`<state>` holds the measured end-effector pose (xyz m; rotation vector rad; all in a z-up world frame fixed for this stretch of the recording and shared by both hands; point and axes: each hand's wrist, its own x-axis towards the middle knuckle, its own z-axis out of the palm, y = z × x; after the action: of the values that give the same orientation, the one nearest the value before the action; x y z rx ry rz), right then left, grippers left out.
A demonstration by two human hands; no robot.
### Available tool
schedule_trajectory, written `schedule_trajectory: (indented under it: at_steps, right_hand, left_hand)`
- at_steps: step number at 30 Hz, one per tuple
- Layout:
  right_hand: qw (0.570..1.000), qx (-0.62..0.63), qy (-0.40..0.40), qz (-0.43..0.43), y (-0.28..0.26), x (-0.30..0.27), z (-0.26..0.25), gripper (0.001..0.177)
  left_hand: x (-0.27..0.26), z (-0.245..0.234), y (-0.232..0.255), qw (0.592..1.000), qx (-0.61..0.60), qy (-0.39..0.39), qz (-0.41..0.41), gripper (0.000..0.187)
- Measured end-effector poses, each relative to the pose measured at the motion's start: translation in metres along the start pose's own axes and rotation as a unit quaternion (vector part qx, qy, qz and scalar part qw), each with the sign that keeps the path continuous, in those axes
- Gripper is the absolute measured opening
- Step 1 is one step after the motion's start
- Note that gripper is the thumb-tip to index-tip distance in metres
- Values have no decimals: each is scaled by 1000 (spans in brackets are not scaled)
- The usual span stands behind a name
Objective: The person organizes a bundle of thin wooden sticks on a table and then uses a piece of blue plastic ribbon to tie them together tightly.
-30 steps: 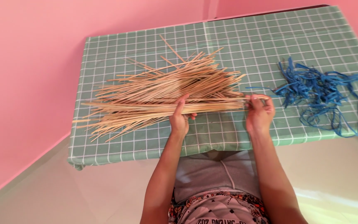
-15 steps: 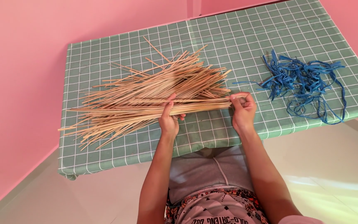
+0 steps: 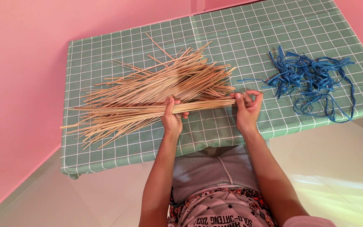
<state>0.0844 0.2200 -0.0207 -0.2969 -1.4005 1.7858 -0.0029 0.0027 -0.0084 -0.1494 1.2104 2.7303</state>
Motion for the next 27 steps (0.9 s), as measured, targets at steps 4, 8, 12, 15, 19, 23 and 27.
schedule_trajectory:
  at_steps: [4, 8, 12, 15, 19, 23, 27]
  right_hand:
    - [999, -30, -24, 13, -28, -5, 12, 16]
    - [999, -42, -4, 0, -25, -5, 8, 25]
    - [999, -33, -4, 1, -13, -2, 3, 31]
    - [999, -42, -1, 4, -24, -6, 12, 28]
    - [1000, -11, 10, 26, -22, -2, 7, 19]
    - [999, 31, 15, 41, -9, 3, -4, 9]
    - [999, 16, 6, 33, -6, 0, -6, 8]
  left_hand:
    - [10, -11, -12, 1000, -2, 3, 5, 34]
    - [13, -16, -19, 1000, -9, -5, 7, 33]
    - [16, -21, -22, 1000, -7, -13, 10, 34]
    - [15, -20, -21, 1000, -5, -13, 9, 34]
    - [15, -19, -21, 1000, -9, -13, 8, 34]
    - [16, -19, -19, 1000, -15, -12, 11, 32]
    - [12, -14, -14, 1000, -9, -17, 10, 32]
